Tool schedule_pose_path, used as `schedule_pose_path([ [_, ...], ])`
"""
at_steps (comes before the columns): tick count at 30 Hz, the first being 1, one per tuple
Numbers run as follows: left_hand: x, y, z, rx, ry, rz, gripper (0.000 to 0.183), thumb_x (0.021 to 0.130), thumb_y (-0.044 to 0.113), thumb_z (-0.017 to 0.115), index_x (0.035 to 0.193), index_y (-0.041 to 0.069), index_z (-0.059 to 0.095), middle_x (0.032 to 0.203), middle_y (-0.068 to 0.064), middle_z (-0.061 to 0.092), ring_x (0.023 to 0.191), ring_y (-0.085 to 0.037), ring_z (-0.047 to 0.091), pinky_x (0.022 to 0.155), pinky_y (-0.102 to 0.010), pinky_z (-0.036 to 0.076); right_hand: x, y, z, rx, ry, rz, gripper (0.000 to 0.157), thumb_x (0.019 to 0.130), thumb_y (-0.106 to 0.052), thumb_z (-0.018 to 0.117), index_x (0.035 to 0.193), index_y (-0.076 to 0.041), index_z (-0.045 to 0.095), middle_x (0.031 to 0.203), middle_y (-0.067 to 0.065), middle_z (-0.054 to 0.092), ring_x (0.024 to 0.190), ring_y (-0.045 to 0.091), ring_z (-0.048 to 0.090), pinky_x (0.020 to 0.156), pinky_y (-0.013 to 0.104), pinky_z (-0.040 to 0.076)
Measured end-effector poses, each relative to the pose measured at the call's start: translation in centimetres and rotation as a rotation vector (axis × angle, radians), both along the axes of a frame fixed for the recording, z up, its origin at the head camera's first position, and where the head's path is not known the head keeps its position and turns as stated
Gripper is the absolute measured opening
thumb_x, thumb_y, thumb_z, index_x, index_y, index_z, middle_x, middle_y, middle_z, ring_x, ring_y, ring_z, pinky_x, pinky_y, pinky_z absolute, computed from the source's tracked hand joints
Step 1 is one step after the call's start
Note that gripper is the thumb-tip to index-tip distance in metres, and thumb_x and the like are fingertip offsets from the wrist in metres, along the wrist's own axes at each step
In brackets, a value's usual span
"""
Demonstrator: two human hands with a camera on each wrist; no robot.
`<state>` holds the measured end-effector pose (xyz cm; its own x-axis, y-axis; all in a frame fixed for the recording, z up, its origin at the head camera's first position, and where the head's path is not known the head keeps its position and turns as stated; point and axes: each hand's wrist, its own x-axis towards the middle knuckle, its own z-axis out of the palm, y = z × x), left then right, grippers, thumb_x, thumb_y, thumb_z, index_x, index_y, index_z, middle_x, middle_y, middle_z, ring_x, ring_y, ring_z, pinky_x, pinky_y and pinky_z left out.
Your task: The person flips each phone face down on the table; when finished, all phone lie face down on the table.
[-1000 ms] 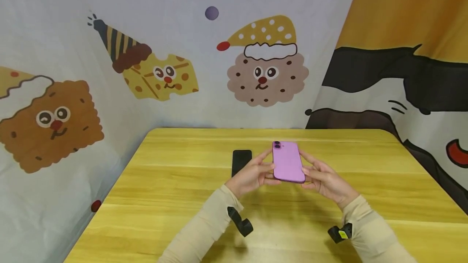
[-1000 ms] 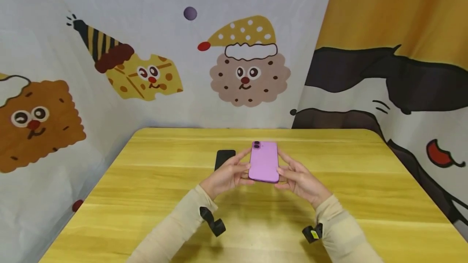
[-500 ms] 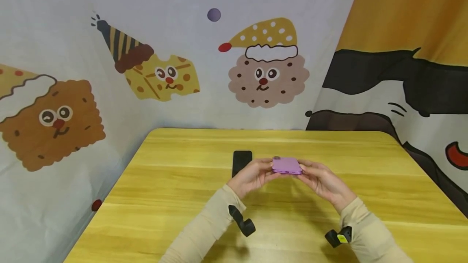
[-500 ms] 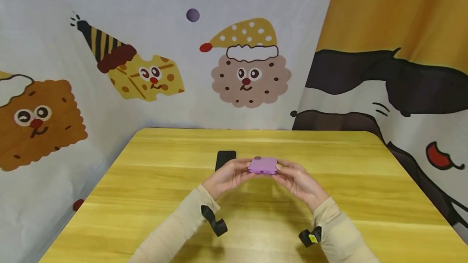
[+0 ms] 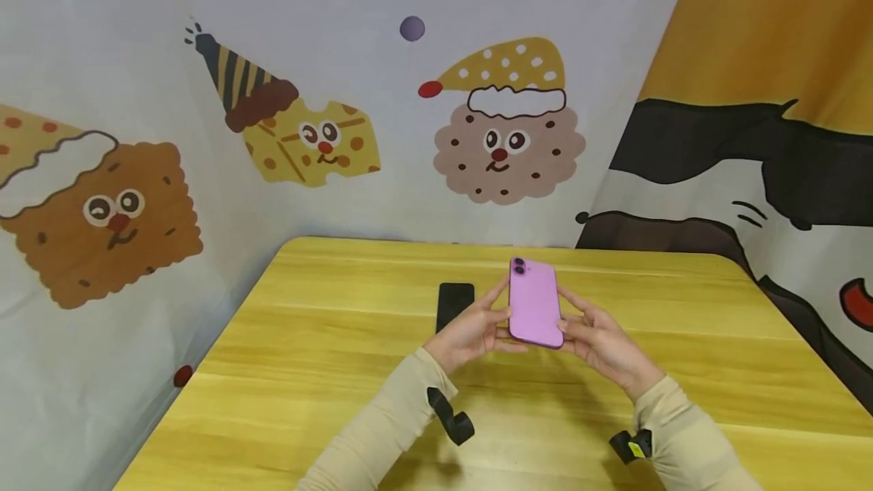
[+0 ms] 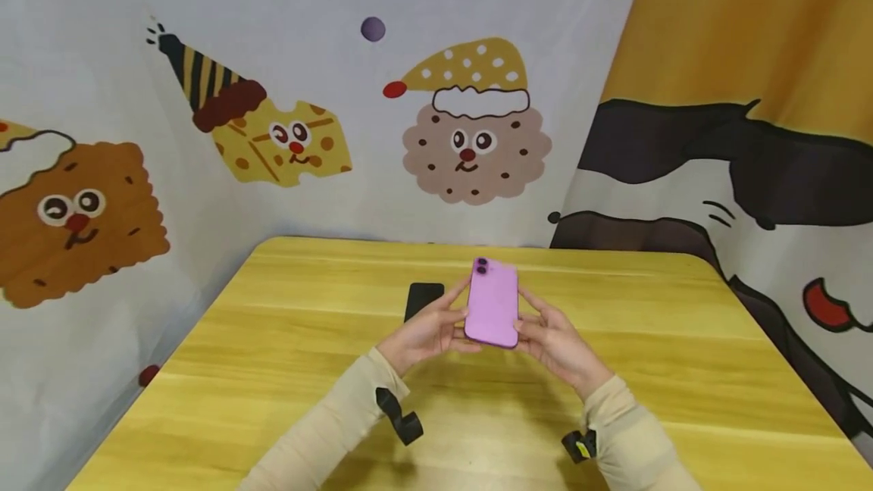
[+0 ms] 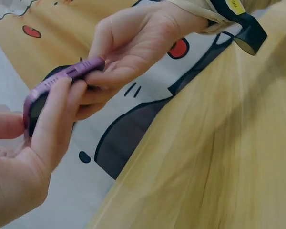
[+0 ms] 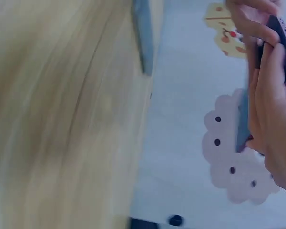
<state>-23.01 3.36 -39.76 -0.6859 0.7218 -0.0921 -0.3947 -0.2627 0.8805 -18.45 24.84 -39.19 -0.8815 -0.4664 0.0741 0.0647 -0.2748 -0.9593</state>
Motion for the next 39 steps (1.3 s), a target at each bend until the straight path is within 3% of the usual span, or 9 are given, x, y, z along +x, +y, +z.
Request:
schedule_pose_path([
  [4,0.1,0.1,-0.4,-0.038,0.078,-0.001,0.063,0.096,0.014,0.035,0.138,0.047,0.003,0.125,-0.023,0.049,0.1,-0.03,0.059,0.082,-0.045,0.049,0.1,-0.6,-0.4,0.236,0.118,-0.16,0.067,0.094,-0.008,0.042,0.144,-0.012,-0.003,0.121,0.005,0.052,0.099,0.011,0.06,0.079,0.027,0.052],
  [8,0.2,0.2,-0.6,-0.035,0.12,-0.002,0.052,0.096,0.017,0.036,0.139,0.04,0.018,0.129,-0.019,0.048,0.099,-0.025,0.06,0.084,-0.043,0.049,0.2,-1.5,-0.6,0.349,0.168,-0.26,0.066,0.094,-0.013,0.043,0.144,-0.014,0.0,0.124,0.023,0.048,0.095,0.009,0.06,0.077,0.026,0.052],
  [11,0.4,0.4,-0.5,-0.045,0.166,0.01,0.046,0.096,0.018,0.038,0.136,0.039,0.028,0.131,-0.016,0.047,0.1,-0.025,0.059,0.086,-0.044,0.048,0.1,-2.3,-0.4,0.437,0.199,-0.316,0.07,0.094,-0.019,0.045,0.144,-0.018,-0.004,0.129,0.034,0.037,0.102,0.019,0.057,0.079,0.029,0.052],
  [15,1.0,1.3,-0.2,-0.079,0.22,0.013,0.047,0.095,0.023,0.039,0.133,0.047,0.027,0.135,-0.01,0.042,0.106,-0.025,0.055,0.088,-0.045,0.046,0.1,-3.1,-0.4,0.527,0.215,-0.355,0.067,0.094,-0.031,0.041,0.143,-0.031,-0.005,0.145,0.026,0.012,0.119,0.036,0.039,0.09,0.041,0.045],
  [22,1.7,2.7,0.0,-0.118,0.245,-0.012,0.041,0.093,0.047,0.028,0.131,0.056,0.016,0.143,-0.002,0.028,0.115,-0.023,0.048,0.1,-0.045,0.037,0.0,-3.5,-0.8,0.486,0.237,-0.328,0.055,0.097,-0.037,0.03,0.139,-0.042,-0.005,0.15,0.012,-0.007,0.133,0.039,0.013,0.102,0.057,0.023],
  [28,1.5,2.6,-0.5,-0.151,0.274,-0.031,0.043,0.093,0.046,0.028,0.132,0.056,0.012,0.137,-0.005,0.034,0.115,-0.031,0.047,0.097,-0.044,0.04,0.1,-3.3,-0.7,0.361,0.151,-0.212,0.054,0.097,-0.039,0.023,0.14,-0.037,-0.01,0.149,0.016,-0.001,0.121,0.013,0.042,0.101,0.057,0.028],
  [31,1.3,2.4,-0.7,-0.151,0.307,-0.037,0.047,0.093,0.041,0.033,0.132,0.057,0.011,0.135,-0.003,0.034,0.112,-0.031,0.049,0.094,-0.043,0.043,0.2,-3.2,-0.4,0.312,0.097,-0.164,0.054,0.097,-0.04,0.021,0.141,-0.035,-0.01,0.145,0.018,0.017,0.109,0.0,0.049,0.102,0.053,0.029],
  [36,1.4,1.9,-0.2,-0.146,0.381,-0.05,0.054,0.093,0.031,0.038,0.133,0.055,0.012,0.124,-0.006,0.037,0.102,-0.021,0.053,0.088,-0.041,0.048,0.5,-3.1,0.2,0.316,0.064,-0.136,0.054,0.096,-0.044,0.021,0.141,-0.035,-0.007,0.131,0.017,0.04,0.1,0.004,0.052,0.091,0.033,0.039],
  [39,1.6,1.3,0.4,-0.151,0.413,-0.075,0.059,0.093,0.025,0.042,0.134,0.054,0.011,0.123,-0.01,0.036,0.097,-0.016,0.054,0.085,-0.041,0.05,0.7,-3.0,0.3,0.311,0.076,-0.092,0.054,0.096,-0.043,0.02,0.141,-0.035,-0.009,0.136,0.028,0.029,0.1,0.004,0.051,0.087,0.025,0.041],
])
